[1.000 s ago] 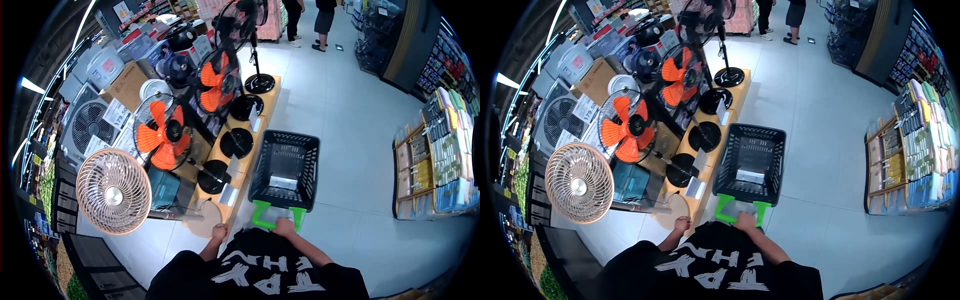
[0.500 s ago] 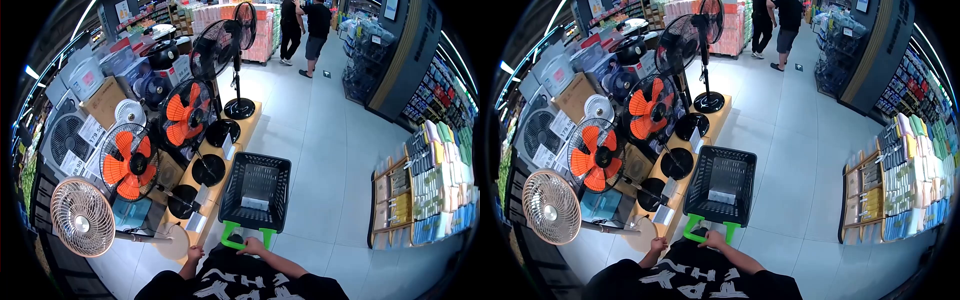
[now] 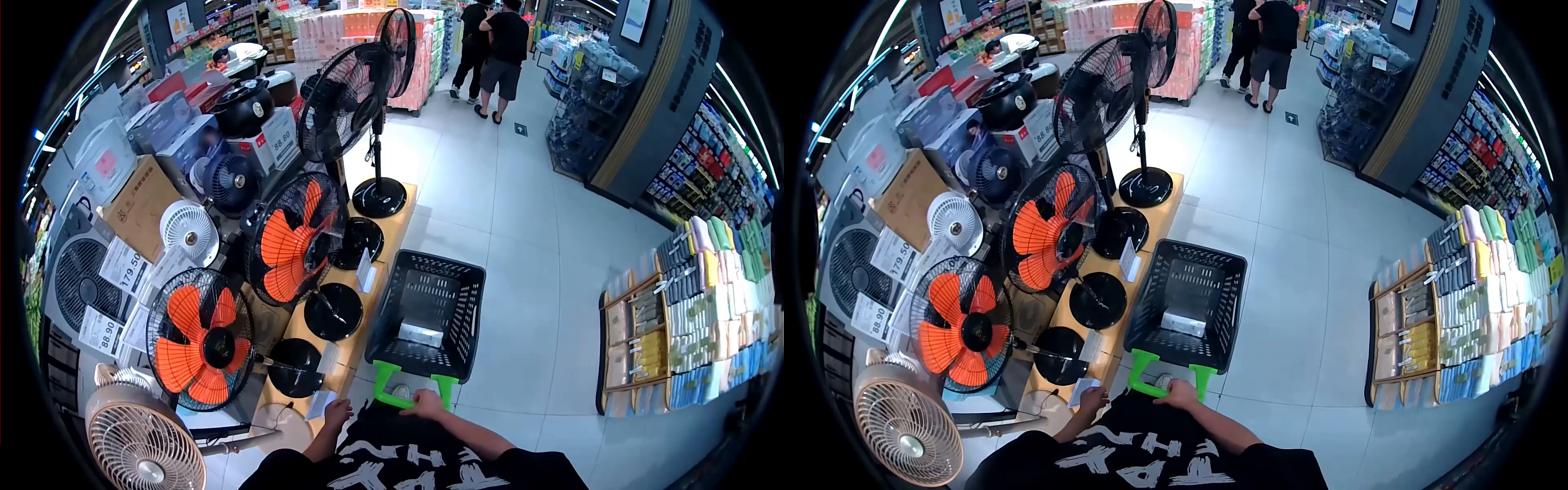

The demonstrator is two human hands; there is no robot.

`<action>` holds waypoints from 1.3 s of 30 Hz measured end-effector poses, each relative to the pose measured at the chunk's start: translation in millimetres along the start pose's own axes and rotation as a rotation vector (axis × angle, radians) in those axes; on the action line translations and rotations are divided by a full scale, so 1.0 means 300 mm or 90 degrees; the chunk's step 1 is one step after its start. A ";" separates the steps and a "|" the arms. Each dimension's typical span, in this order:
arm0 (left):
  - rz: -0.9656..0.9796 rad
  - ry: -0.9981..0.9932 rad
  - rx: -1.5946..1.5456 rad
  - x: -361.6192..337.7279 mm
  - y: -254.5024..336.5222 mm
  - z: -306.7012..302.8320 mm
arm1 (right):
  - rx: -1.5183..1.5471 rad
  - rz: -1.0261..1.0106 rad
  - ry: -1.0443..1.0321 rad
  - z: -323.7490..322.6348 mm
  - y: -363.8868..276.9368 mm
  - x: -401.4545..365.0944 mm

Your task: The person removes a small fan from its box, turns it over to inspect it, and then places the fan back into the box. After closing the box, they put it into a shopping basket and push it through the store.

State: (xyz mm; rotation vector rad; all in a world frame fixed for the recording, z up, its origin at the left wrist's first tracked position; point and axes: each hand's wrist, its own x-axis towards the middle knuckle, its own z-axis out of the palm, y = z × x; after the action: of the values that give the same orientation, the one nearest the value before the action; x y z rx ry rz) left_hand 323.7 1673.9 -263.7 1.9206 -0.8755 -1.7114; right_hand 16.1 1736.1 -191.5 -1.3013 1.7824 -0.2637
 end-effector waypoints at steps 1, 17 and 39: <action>0.004 -0.007 -0.021 0.026 0.032 0.006 | -0.015 0.031 -0.033 -0.018 -0.011 0.025; -0.041 0.033 0.036 0.142 0.161 0.161 | -0.100 0.040 0.041 -0.310 0.070 0.372; -0.109 0.139 -0.103 0.353 0.610 0.662 | -0.042 -0.051 -0.003 -0.915 0.156 0.917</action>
State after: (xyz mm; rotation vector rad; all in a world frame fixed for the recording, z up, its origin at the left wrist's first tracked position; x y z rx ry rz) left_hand 100.6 1489.1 -245.9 2.0714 -0.4903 -1.5721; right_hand -235.9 1436.8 -204.8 -1.4219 1.7506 -0.2480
